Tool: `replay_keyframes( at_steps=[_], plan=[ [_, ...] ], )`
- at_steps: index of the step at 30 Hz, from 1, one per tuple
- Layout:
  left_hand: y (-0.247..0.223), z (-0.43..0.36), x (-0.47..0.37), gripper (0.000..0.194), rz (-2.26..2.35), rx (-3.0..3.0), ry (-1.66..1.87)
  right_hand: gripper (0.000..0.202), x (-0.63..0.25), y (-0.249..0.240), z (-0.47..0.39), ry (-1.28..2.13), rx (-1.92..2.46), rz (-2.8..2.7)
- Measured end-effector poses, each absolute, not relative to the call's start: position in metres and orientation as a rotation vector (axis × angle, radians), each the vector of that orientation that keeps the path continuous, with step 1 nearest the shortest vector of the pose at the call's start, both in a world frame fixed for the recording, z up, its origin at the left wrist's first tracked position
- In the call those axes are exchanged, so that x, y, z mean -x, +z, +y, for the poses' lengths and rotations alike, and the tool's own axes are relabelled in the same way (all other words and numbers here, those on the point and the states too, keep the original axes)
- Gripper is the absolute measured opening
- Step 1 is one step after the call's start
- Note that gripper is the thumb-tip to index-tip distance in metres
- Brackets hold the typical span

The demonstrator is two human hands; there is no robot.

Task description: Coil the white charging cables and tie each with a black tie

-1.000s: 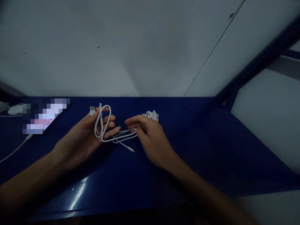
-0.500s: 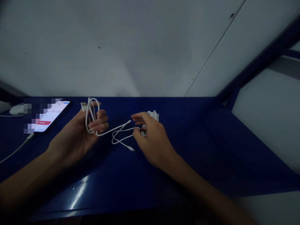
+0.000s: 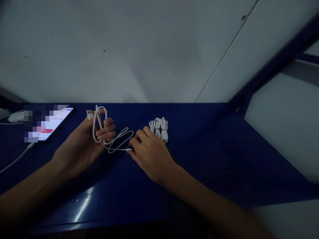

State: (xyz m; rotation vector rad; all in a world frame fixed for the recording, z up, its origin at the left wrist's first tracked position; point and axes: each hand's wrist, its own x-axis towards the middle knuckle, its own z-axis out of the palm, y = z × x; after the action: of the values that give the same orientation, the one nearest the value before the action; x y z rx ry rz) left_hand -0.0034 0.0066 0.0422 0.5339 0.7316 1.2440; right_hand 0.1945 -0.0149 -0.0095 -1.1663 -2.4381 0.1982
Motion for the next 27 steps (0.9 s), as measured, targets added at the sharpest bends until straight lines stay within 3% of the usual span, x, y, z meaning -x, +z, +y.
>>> replay_keyframes(
  at_steps=[5, 12, 22, 27],
  plan=[
    [0.042, 0.008, 0.005, 0.021, 0.724, -0.541, 1.242, 0.005, -0.197, -0.004, -0.015, 0.360, 1.100, -2.363],
    [0.045, 0.016, 0.011, 0.028, 0.691, -0.562, 1.330, 0.001, -0.209, 0.020, -0.014, 0.907, 1.061, -1.691],
    [0.048, 0.014, 0.018, 0.030, 0.590, -0.559, 1.355, 0.009, -0.224, 0.019, 0.005, 1.349, 1.020, -1.351],
    [0.052, 0.014, 0.020, 0.032, 0.578, -0.513, 1.370, 0.016, -0.227, 0.020, 0.005, 1.381, 0.965, -1.359]
  ],
)
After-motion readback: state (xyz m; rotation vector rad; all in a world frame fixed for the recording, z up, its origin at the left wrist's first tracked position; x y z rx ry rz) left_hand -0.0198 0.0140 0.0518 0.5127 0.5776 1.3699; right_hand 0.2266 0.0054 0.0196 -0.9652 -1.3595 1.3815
